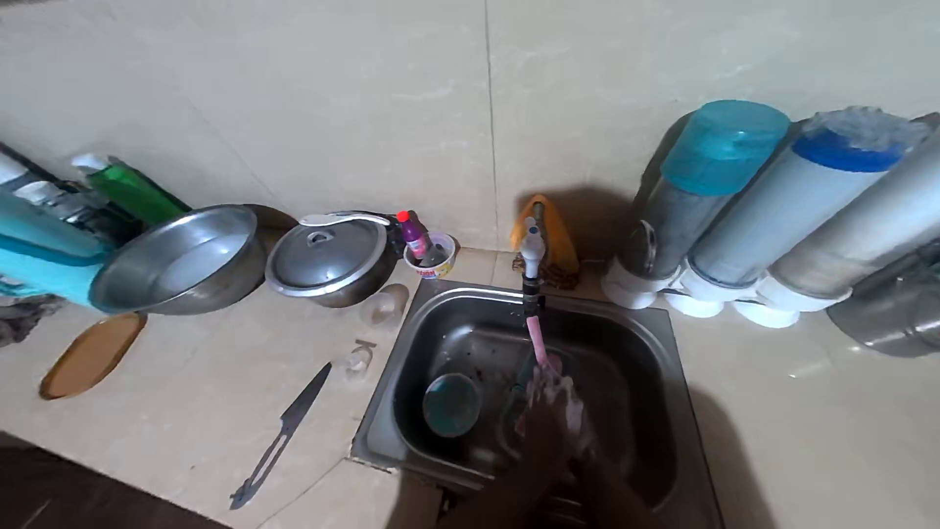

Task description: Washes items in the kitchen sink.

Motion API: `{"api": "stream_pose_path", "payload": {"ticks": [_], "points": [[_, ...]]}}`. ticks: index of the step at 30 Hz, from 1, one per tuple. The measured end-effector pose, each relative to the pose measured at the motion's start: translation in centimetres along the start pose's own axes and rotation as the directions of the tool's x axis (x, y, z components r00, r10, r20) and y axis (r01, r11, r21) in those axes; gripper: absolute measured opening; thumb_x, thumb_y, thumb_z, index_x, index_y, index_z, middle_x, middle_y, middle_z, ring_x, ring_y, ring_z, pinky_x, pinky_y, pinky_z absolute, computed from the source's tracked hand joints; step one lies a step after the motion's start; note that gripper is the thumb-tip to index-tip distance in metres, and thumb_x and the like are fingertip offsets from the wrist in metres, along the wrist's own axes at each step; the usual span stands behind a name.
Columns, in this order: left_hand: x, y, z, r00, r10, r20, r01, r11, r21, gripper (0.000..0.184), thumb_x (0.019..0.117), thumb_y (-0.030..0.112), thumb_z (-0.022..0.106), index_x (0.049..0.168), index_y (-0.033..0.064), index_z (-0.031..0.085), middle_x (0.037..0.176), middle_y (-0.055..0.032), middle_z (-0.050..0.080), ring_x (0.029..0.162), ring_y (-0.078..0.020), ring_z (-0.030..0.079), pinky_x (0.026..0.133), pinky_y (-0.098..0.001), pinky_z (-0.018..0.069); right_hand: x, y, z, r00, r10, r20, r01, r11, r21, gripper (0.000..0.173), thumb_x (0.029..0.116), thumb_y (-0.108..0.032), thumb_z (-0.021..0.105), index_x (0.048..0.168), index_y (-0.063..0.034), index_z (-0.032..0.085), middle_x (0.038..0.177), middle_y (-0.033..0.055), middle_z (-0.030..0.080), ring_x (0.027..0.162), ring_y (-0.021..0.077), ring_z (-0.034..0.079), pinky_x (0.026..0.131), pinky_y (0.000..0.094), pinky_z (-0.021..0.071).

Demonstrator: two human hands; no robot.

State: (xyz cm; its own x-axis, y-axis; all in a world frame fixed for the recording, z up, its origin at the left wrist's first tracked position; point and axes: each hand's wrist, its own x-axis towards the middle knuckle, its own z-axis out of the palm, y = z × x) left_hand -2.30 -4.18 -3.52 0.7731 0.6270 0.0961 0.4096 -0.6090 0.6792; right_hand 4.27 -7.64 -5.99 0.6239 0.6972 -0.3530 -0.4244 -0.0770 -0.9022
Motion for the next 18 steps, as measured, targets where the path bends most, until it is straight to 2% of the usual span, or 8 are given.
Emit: {"api": "stream_pose_path", "payload": {"ticks": [2, 4, 6, 9, 11, 13, 15, 18], "points": [[2.2, 0.5, -1.3, 0.993, -0.116, -0.013, 0.114, 0.987, -0.114, 0.047, 0.1019, 0.017, 0.058, 0.141, -0.0075, 0.055, 0.147, -0.0304, 0.052, 0.141, -0.0393, 0.049, 0.119, -0.0450, 0.0372, -0.2, 0.4, 0.2, 0.991, 0.120, 0.066, -0.137, 0.877, 0.460, 0.045, 0.1123, -0.029, 0.019, 0.112, -0.0084, 0.058, 0.087, 0.0011, 0.069, 0.077, 0.0068, 0.067, 0.067, 0.0251, 0.0577], [3.6, 0.2, -2.0, 0.970, -0.229, -0.081, 0.199, 0.939, -0.280, 0.049, 0.0989, 0.010, 0.061, 0.142, -0.0110, 0.052, 0.138, -0.0322, 0.058, 0.130, -0.0376, 0.058, 0.114, -0.0443, 0.0435, -0.4, -0.1, 0.4, 0.975, 0.158, 0.157, -0.215, 0.852, 0.477, 0.044, 0.1124, -0.035, 0.019, 0.109, -0.0128, 0.057, 0.080, -0.0023, 0.066, 0.071, 0.0055, 0.065, 0.063, 0.0246, 0.0568], [4.7, -1.5, -2.6, 0.943, -0.319, -0.095, 0.268, 0.898, -0.348, 0.051, 0.0973, 0.006, 0.063, 0.145, -0.0075, 0.050, 0.133, -0.0304, 0.061, 0.123, -0.0347, 0.063, 0.109, -0.0443, 0.0474, -0.4, 0.1, 0.2, 0.963, 0.101, 0.251, -0.175, 0.939, 0.295, 0.037, 0.1126, -0.029, 0.025, 0.118, -0.0112, 0.057, 0.083, -0.0022, 0.066, 0.070, 0.0053, 0.064, 0.063, 0.0236, 0.0569], [5.2, -4.5, -6.0, 0.954, -0.207, -0.217, 0.187, 0.976, -0.109, 0.043, 0.0961, 0.009, 0.064, 0.137, -0.0051, 0.061, 0.124, -0.0288, 0.068, 0.112, -0.0415, 0.069, 0.101, -0.0531, 0.0523, 0.0, 0.1, -0.2, 0.971, 0.075, 0.229, -0.073, 0.997, -0.018, 0.038, 0.1113, -0.022, 0.037, 0.142, -0.0019, 0.048, 0.098, 0.0052, 0.065, 0.076, 0.0080, 0.064, 0.069, 0.0254, 0.0566], [4.7, -6.3, -10.4, 0.946, -0.107, -0.307, 0.133, 0.989, 0.065, 0.040, 0.0967, 0.010, 0.062, 0.133, -0.0055, 0.064, 0.126, -0.0304, 0.066, 0.114, -0.0461, 0.067, 0.100, -0.0568, 0.0517, 0.5, -0.3, -0.4, 0.995, 0.047, 0.088, -0.026, 0.974, -0.227, 0.038, 0.1093, -0.012, 0.043, 0.142, 0.0077, 0.042, 0.114, 0.0152, 0.061, 0.092, 0.0109, 0.061, 0.083, 0.0273, 0.0537], [3.9, -8.4, -15.6, 0.935, -0.111, -0.336, 0.211, 0.937, 0.279, 0.038, 0.1002, 0.017, 0.059, 0.133, -0.0021, 0.064, 0.128, -0.0311, 0.065, 0.115, -0.0483, 0.066, 0.098, -0.0601, 0.0519, 1.3, -0.1, -0.8, 1.000, -0.023, 0.000, 0.021, 0.891, -0.454, 0.043, 0.1019, -0.005, 0.058, 0.138, 0.0140, 0.045, 0.117, 0.0264, 0.061, 0.099, 0.0240, 0.062, 0.089, 0.0373, 0.0525], [3.0, -9.3, -21.1, 0.906, -0.286, -0.312, 0.402, 0.812, 0.423, 0.043, 0.0998, 0.019, 0.062, 0.137, -0.0024, 0.061, 0.127, -0.0356, 0.062, 0.114, -0.0535, 0.063, 0.095, -0.0657, 0.0492, 1.4, -0.2, -1.1, 1.000, 0.016, -0.008, -0.017, 0.777, -0.629, 0.053, 0.0989, -0.009, 0.064, 0.143, 0.0115, 0.044, 0.127, 0.0307, 0.059, 0.112, 0.0353, 0.062, 0.099, 0.0457, 0.0503], [2.3, -11.8, -27.4, 0.789, -0.547, -0.279, 0.604, 0.613, 0.509, 0.068, 0.0966, 0.033, 0.070, 0.154, 0.0079, 0.043, 0.148, -0.0352, 0.045, 0.117, -0.0578, 0.060, 0.090, -0.0729, 0.0485, 1.8, -0.2, -1.0, 0.993, 0.118, 0.006, -0.067, 0.599, -0.798, 0.051, 0.0991, -0.021, 0.065, 0.143, 0.0032, 0.053, 0.138, 0.0279, 0.057, 0.128, 0.0400, 0.056, 0.110, 0.0531, 0.0436]]}}
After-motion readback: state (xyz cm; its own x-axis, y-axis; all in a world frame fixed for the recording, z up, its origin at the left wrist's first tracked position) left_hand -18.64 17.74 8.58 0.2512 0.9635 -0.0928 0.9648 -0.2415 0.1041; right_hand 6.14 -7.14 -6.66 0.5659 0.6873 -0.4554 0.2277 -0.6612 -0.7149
